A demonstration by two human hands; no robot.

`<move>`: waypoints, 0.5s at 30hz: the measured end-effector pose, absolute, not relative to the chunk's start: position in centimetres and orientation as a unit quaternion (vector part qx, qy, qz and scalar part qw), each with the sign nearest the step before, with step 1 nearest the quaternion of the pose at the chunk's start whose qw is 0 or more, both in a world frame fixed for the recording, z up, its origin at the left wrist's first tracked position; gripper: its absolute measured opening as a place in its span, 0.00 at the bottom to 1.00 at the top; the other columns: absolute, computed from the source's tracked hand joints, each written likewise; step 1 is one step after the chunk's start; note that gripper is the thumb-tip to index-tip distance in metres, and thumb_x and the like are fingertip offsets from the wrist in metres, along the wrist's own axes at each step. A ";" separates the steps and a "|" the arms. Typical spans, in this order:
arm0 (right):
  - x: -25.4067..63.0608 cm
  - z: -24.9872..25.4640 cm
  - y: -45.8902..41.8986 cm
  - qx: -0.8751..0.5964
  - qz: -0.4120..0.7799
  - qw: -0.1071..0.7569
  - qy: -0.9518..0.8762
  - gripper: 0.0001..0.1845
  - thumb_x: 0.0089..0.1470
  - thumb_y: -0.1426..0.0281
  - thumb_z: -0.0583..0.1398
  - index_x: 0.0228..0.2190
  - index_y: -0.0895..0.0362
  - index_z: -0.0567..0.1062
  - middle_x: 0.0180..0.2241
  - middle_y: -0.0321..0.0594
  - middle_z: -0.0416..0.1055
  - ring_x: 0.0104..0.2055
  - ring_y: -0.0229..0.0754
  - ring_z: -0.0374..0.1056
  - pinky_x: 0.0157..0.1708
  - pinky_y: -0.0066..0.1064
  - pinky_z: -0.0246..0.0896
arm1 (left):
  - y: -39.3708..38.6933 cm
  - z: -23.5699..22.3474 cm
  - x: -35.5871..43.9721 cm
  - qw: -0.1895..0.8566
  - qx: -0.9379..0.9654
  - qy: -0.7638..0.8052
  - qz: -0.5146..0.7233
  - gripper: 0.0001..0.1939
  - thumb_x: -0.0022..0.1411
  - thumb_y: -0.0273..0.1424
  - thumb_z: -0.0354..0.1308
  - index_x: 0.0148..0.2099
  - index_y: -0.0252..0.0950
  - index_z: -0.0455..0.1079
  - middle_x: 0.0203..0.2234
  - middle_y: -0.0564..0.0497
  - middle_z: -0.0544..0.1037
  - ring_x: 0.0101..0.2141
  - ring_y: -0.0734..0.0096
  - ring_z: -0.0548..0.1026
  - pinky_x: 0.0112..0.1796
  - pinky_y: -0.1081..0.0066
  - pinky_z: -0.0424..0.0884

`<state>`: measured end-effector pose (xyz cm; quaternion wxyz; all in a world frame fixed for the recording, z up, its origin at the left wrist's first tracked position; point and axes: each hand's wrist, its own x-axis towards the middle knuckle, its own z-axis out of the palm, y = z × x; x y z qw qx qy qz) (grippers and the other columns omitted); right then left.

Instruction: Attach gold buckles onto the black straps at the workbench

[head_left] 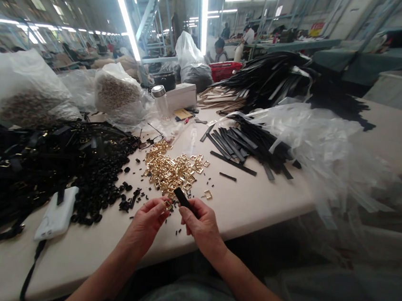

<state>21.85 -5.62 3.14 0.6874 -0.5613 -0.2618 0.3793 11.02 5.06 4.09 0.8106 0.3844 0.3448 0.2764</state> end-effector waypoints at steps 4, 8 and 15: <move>21.8 3.2 -5.0 -0.562 0.377 0.679 -0.284 0.14 0.49 0.60 0.64 0.30 0.59 0.73 0.19 0.29 0.62 0.17 0.29 0.55 0.15 0.20 0.52 | 4.5 3.9 11.1 0.814 0.408 0.327 0.254 0.13 0.45 0.34 0.73 0.29 0.32 0.74 0.33 0.50 0.76 0.32 0.77 0.71 0.32 0.80 0.70; 22.3 3.4 -5.1 -0.568 0.374 0.664 -0.312 0.13 0.52 0.61 0.63 0.30 0.59 0.74 0.19 0.30 0.63 0.17 0.29 0.55 0.15 0.20 0.52 | 4.6 4.2 10.8 0.838 0.400 0.319 0.189 0.13 0.47 0.33 0.72 0.31 0.32 0.74 0.26 0.53 0.72 0.27 0.80 0.70 0.29 0.82 0.68; 23.5 4.2 -5.5 -0.580 0.297 0.634 -0.417 0.07 0.56 0.67 0.59 0.31 0.58 0.74 0.24 0.32 0.68 0.23 0.32 0.61 0.24 0.22 0.56 | 4.4 4.6 10.2 0.860 0.363 0.337 0.122 0.17 0.45 0.33 0.74 0.30 0.33 0.70 0.31 0.51 0.76 0.28 0.76 0.75 0.28 0.80 0.73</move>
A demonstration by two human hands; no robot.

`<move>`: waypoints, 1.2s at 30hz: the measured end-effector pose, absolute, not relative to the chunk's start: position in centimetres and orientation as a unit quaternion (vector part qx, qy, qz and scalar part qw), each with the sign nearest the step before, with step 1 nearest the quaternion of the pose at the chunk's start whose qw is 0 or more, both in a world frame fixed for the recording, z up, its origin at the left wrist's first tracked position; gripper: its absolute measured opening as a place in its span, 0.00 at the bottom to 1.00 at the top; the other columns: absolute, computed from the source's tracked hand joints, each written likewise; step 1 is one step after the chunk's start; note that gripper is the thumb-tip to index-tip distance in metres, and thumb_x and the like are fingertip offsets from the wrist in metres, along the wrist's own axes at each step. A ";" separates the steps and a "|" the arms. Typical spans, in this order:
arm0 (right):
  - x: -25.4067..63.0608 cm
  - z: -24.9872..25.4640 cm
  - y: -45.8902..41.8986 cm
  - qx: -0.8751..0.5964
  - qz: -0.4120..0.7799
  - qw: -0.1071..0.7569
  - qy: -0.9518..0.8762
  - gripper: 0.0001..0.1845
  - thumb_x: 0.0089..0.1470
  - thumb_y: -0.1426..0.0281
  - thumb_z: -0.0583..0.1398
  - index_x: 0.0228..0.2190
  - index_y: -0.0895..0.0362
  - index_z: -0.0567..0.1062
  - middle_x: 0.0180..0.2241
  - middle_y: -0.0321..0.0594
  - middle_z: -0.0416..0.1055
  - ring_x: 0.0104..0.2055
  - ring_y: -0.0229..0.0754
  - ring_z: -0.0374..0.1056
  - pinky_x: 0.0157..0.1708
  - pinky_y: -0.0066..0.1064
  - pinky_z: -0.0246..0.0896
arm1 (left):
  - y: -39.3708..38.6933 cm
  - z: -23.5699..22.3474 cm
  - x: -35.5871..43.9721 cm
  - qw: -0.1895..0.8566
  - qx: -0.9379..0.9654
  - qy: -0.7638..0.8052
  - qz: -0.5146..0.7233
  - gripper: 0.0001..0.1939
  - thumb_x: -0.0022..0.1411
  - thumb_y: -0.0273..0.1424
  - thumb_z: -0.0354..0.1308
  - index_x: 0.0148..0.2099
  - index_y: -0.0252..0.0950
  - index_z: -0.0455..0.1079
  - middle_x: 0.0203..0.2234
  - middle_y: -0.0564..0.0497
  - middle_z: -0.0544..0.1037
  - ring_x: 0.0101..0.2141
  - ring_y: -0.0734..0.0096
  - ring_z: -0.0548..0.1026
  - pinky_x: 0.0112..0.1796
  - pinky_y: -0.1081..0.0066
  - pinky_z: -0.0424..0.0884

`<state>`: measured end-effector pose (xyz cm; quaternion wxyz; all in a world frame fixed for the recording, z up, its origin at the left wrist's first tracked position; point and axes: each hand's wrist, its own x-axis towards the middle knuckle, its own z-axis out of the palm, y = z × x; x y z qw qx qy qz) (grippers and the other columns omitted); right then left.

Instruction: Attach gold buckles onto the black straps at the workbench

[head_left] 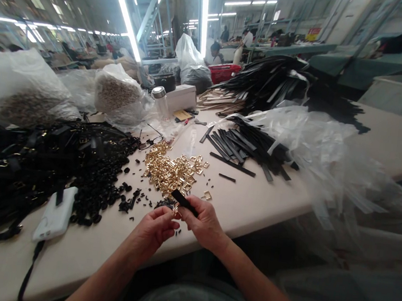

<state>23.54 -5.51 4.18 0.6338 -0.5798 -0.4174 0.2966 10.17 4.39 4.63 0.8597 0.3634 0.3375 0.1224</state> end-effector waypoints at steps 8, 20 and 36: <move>23.8 5.4 -5.6 -0.540 0.303 0.607 -0.498 0.10 0.60 0.65 0.57 0.35 0.57 0.76 0.27 0.35 0.70 0.29 0.36 0.64 0.32 0.26 0.61 | 4.8 4.8 10.1 0.890 0.318 0.307 0.110 0.18 0.43 0.30 0.75 0.36 0.33 0.73 0.28 0.53 0.74 0.25 0.81 0.73 0.28 0.83 0.72; 22.6 3.1 -5.6 -0.533 0.360 0.671 -0.369 0.16 0.60 0.59 0.56 0.40 0.58 0.74 0.23 0.32 0.65 0.17 0.29 0.57 0.17 0.21 0.54 | 5.5 5.5 10.5 0.753 0.550 0.288 0.219 0.10 0.49 0.33 0.70 0.29 0.34 0.73 0.21 0.54 0.71 0.22 0.79 0.64 0.25 0.80 0.62; 20.6 2.0 -5.5 -0.561 0.405 0.673 -0.261 0.24 0.45 0.48 0.65 0.28 0.57 0.72 0.18 0.32 0.60 0.16 0.30 0.49 0.16 0.24 0.43 | 4.3 5.3 11.1 0.731 0.553 0.256 0.306 0.12 0.44 0.37 0.72 0.26 0.36 0.74 0.24 0.50 0.72 0.24 0.70 0.70 0.26 0.71 0.66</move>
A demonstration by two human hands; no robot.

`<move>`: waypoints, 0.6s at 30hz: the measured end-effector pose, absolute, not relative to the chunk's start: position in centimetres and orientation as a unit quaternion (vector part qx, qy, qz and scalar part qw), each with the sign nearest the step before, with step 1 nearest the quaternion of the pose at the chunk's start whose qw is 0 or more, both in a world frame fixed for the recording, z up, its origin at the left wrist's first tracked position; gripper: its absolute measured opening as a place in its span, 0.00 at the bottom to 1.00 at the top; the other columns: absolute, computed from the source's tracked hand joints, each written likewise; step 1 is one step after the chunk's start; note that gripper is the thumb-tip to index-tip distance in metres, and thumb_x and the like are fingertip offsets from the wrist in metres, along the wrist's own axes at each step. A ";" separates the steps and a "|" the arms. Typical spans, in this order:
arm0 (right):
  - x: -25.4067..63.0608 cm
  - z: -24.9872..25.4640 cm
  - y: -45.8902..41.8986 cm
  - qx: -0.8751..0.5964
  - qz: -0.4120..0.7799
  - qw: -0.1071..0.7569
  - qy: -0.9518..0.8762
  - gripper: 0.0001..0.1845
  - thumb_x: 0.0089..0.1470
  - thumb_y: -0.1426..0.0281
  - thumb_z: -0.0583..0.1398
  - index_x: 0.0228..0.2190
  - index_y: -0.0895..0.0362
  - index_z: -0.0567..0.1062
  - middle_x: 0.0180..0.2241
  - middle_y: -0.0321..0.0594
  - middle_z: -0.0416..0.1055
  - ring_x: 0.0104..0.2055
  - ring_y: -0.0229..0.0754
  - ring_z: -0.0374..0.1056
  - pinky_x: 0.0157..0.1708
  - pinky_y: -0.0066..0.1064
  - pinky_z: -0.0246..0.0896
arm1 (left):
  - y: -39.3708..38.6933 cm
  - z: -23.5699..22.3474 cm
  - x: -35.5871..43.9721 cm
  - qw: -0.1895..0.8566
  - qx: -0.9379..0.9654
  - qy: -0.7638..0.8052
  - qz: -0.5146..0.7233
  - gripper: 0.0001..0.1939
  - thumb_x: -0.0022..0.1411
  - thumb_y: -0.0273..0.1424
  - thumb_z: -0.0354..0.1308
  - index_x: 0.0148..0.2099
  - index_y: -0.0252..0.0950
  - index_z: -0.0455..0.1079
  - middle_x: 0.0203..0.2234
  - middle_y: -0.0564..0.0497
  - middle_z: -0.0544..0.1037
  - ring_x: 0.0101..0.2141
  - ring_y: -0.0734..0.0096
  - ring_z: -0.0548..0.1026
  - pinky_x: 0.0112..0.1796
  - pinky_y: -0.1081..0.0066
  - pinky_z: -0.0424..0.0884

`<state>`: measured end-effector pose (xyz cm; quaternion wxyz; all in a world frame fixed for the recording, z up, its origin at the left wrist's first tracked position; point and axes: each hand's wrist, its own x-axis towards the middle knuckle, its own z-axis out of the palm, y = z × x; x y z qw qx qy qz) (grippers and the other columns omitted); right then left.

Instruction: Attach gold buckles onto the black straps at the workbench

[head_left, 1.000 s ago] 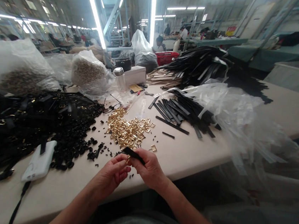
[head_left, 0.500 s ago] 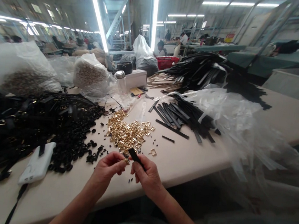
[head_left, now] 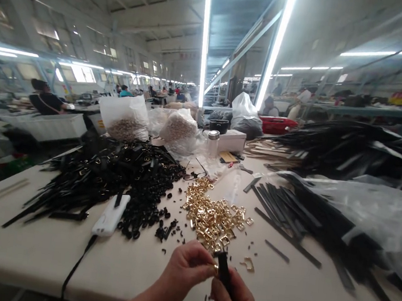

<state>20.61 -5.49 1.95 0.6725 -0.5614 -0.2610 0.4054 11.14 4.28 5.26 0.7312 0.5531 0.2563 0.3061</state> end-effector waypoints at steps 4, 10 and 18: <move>20.5 2.3 -5.6 -0.572 0.398 0.664 -0.272 0.24 0.46 0.47 0.64 0.27 0.57 0.71 0.18 0.32 0.59 0.16 0.30 0.50 0.15 0.24 0.44 | 4.1 5.7 10.8 0.770 0.523 0.241 0.274 0.14 0.45 0.37 0.72 0.28 0.34 0.73 0.20 0.50 0.73 0.22 0.70 0.71 0.26 0.70 0.66; 20.9 1.8 -5.6 -0.559 0.408 0.633 -0.347 0.21 0.54 0.52 0.61 0.29 0.58 0.72 0.19 0.33 0.61 0.17 0.30 0.53 0.15 0.23 0.47 | 4.2 6.6 9.3 0.681 0.634 0.243 0.275 0.07 0.52 0.34 0.68 0.31 0.35 0.76 0.24 0.47 0.76 0.26 0.66 0.73 0.30 0.69 0.67; 20.9 1.5 -5.8 -0.546 0.412 0.655 -0.321 0.21 0.59 0.52 0.54 0.38 0.58 0.69 0.20 0.30 0.63 0.14 0.28 0.49 0.14 0.21 0.41 | 5.0 7.1 7.6 0.643 0.643 0.290 0.299 0.10 0.50 0.32 0.69 0.37 0.38 0.76 0.22 0.52 0.74 0.23 0.71 0.71 0.27 0.73 0.68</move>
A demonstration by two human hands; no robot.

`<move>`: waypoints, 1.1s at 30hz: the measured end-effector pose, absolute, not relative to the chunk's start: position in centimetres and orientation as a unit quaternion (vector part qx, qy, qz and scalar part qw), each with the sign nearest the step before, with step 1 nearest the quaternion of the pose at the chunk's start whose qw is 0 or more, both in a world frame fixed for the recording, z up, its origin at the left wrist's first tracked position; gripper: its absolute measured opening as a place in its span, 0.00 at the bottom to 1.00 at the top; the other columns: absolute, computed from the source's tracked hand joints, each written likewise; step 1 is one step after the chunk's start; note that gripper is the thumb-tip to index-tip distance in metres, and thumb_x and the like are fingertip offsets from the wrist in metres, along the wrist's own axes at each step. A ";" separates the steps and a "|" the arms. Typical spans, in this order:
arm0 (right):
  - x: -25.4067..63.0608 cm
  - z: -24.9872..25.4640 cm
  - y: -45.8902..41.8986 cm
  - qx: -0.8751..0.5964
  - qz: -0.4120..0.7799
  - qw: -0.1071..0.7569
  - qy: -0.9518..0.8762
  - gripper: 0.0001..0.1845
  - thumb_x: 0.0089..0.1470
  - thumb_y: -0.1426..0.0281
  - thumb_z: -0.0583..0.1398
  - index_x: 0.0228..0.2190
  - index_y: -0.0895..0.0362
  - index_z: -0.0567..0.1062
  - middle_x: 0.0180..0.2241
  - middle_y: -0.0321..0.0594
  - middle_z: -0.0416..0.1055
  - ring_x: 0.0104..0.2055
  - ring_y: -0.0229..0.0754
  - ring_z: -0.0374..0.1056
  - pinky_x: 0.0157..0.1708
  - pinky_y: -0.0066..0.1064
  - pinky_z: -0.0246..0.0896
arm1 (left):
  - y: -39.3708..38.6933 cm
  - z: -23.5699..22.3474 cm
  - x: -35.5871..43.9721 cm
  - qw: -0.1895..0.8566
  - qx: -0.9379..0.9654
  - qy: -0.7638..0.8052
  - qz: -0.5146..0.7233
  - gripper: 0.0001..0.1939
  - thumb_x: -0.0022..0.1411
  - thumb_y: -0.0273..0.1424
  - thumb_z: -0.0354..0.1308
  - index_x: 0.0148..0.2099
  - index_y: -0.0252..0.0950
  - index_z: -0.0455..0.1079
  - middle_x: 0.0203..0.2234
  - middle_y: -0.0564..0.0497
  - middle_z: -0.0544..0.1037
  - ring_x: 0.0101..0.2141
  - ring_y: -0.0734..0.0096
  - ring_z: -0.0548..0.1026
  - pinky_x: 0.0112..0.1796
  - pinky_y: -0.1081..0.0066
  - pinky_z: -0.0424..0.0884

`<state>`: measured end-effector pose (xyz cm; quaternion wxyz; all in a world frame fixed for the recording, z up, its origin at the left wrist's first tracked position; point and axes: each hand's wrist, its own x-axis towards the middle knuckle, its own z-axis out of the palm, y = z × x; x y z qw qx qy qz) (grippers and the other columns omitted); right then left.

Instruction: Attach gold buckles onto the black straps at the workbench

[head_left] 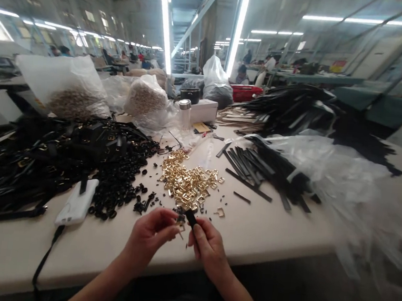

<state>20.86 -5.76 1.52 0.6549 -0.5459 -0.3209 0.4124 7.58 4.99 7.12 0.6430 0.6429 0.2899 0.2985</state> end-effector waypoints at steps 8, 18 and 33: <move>21.0 2.2 -6.5 -0.550 0.380 0.617 -0.415 0.17 0.61 0.59 0.54 0.40 0.59 0.73 0.23 0.34 0.68 0.17 0.30 0.57 0.18 0.22 0.54 | 5.6 6.6 7.8 0.707 0.585 0.288 0.275 0.11 0.50 0.34 0.69 0.33 0.36 0.72 0.22 0.54 0.73 0.21 0.76 0.69 0.25 0.76 0.66; 21.1 2.0 -6.9 -0.583 0.342 0.586 -0.447 0.16 0.63 0.60 0.52 0.39 0.57 0.75 0.23 0.33 0.67 0.19 0.31 0.57 0.21 0.23 0.55 | 5.1 4.7 8.9 0.766 0.498 0.312 0.260 0.13 0.48 0.36 0.71 0.31 0.34 0.73 0.24 0.54 0.72 0.23 0.79 0.66 0.28 0.79 0.65; 21.6 4.6 -7.8 -0.631 0.276 0.486 -0.538 0.03 0.58 0.72 0.56 0.32 0.55 0.70 0.27 0.32 0.69 0.28 0.35 0.63 0.30 0.25 0.55 | 5.0 4.3 8.8 0.809 0.440 0.324 0.217 0.12 0.44 0.31 0.72 0.32 0.35 0.74 0.28 0.53 0.74 0.29 0.77 0.70 0.32 0.79 0.68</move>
